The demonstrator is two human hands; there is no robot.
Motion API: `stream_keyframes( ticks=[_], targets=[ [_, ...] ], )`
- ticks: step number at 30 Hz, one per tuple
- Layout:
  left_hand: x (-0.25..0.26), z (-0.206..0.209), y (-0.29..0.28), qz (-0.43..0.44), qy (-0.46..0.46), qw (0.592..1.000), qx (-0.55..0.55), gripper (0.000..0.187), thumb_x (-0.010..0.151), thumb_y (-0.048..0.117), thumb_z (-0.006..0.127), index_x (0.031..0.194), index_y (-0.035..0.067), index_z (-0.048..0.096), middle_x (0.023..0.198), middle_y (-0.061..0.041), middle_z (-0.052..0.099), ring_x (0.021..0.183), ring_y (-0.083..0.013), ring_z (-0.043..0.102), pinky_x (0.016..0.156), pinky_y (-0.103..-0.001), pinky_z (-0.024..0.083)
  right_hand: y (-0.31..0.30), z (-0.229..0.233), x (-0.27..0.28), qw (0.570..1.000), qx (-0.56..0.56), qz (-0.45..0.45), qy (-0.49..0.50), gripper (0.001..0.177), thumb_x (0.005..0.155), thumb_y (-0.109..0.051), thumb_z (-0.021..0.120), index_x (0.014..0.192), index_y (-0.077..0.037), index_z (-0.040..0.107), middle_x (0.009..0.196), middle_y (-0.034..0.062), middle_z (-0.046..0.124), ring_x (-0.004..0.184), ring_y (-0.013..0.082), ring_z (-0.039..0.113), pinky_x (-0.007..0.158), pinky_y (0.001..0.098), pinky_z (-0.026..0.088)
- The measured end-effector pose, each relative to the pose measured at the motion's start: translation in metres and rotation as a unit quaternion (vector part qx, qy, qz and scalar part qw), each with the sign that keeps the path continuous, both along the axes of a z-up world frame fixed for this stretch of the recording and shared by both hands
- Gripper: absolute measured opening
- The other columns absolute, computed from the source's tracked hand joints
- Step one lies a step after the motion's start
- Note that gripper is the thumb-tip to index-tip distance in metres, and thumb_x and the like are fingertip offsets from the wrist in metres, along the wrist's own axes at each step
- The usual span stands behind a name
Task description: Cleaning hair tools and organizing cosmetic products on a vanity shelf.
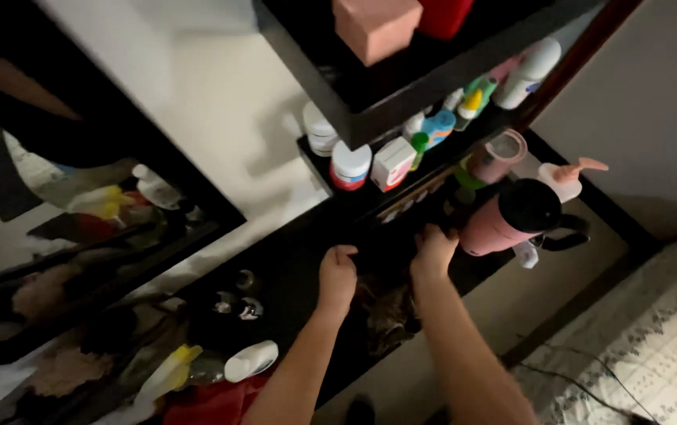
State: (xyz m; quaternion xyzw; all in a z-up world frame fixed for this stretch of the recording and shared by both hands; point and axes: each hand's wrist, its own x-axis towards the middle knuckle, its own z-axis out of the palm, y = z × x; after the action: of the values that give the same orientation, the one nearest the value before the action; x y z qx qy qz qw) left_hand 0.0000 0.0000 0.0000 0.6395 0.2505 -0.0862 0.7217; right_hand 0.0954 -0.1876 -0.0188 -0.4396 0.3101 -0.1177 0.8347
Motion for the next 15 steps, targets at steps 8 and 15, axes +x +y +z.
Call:
stream_keyframes(
  ticks=[8,15],
  targets=[
    [-0.027,0.012,0.031,0.079,-0.138,0.939,-0.305,0.067,0.101,0.043,0.052,0.158,0.011,0.040,0.141,-0.006,0.059,0.115,-0.0215,0.060,0.093,-0.040,0.048,0.139,0.137,-0.190,0.849,-0.224,0.383,-0.287,0.060,0.112,-0.041,0.029,0.159,-0.003,0.034,0.167,0.0133,0.034,0.155,0.0233,0.025,0.125,0.0363,0.016],
    [-0.130,0.130,0.041,-0.068,-0.068,0.973,-0.209,0.074,0.101,0.056,0.044,0.160,0.012,0.034,0.157,-0.002,0.046,0.144,-0.0179,0.044,0.119,-0.042,0.033,0.131,0.090,-0.124,0.795,-0.391,0.425,-0.187,0.055,0.106,-0.043,0.039,0.145,-0.010,0.059,0.159,0.0151,0.044,0.148,0.0294,0.037,0.120,0.0398,0.025]
  ],
)
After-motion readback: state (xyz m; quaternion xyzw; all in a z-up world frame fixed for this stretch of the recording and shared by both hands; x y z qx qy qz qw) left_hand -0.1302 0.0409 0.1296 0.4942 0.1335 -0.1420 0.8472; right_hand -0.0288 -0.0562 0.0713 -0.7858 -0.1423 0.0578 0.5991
